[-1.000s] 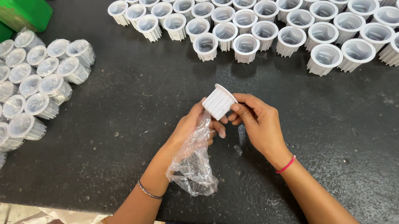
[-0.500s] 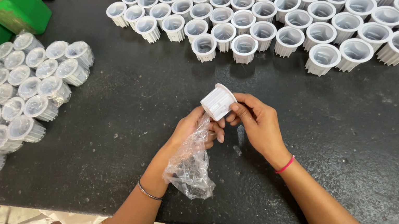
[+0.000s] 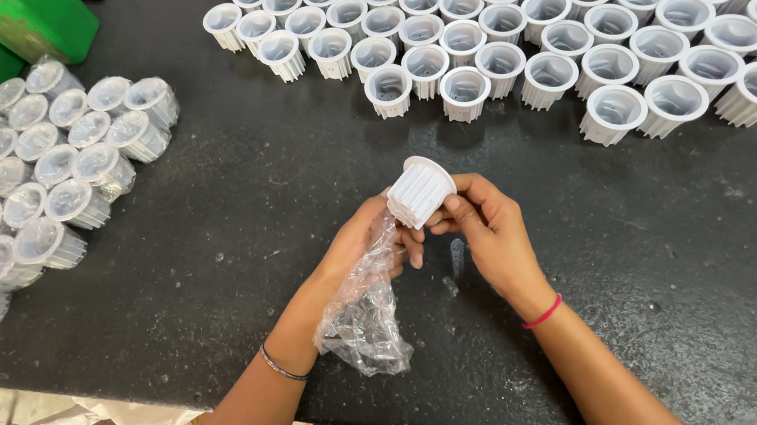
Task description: The person unwraps clear plastic film from white plastic components one at a time and arranges the unwrapped components in rows on the workbench. They occasionally move items aside and discard the plastic film toward a waste bag below the table.
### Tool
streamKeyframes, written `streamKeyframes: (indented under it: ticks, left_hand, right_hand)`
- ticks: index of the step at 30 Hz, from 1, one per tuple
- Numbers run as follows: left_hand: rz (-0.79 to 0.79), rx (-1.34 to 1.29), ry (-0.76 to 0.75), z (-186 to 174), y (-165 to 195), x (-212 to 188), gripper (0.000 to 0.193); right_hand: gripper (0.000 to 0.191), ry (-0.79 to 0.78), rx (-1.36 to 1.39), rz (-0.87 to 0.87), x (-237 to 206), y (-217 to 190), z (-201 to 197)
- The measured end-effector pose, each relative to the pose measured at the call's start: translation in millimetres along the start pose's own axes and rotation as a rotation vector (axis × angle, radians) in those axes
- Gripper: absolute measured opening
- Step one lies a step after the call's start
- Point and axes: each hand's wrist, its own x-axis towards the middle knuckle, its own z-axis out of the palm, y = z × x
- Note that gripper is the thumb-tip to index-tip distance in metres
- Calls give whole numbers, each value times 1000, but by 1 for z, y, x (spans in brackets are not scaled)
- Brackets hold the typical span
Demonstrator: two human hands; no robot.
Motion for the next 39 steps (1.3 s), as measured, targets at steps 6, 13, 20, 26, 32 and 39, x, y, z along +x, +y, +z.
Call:
streamKeyframes:
  ticks: [6, 13, 20, 26, 32, 39]
  left_hand:
    - [18, 23, 29, -1, -1, 0, 62]
    - [120, -38, 133, 1, 7, -4, 46]
    - [196, -61, 179, 0, 18, -11, 42]
    - [284, -60, 332, -9, 12, -9, 44]
    - [505, -148, 535, -29, 9, 2, 37]
    - [808, 171, 711, -32, -16, 17, 28]
  right_hand:
    - [24, 4, 91, 50, 2, 2, -4]
    - [14, 408, -773, -201, 11, -15, -42]
    - [27, 515, -983, -325, 19, -23, -73]
    - [41, 437, -997, -320, 11, -25, -50]
    - [63, -101, -327, -107, -4, -31, 0]
    - [110, -189, -650, -331, -26, -37, 53]
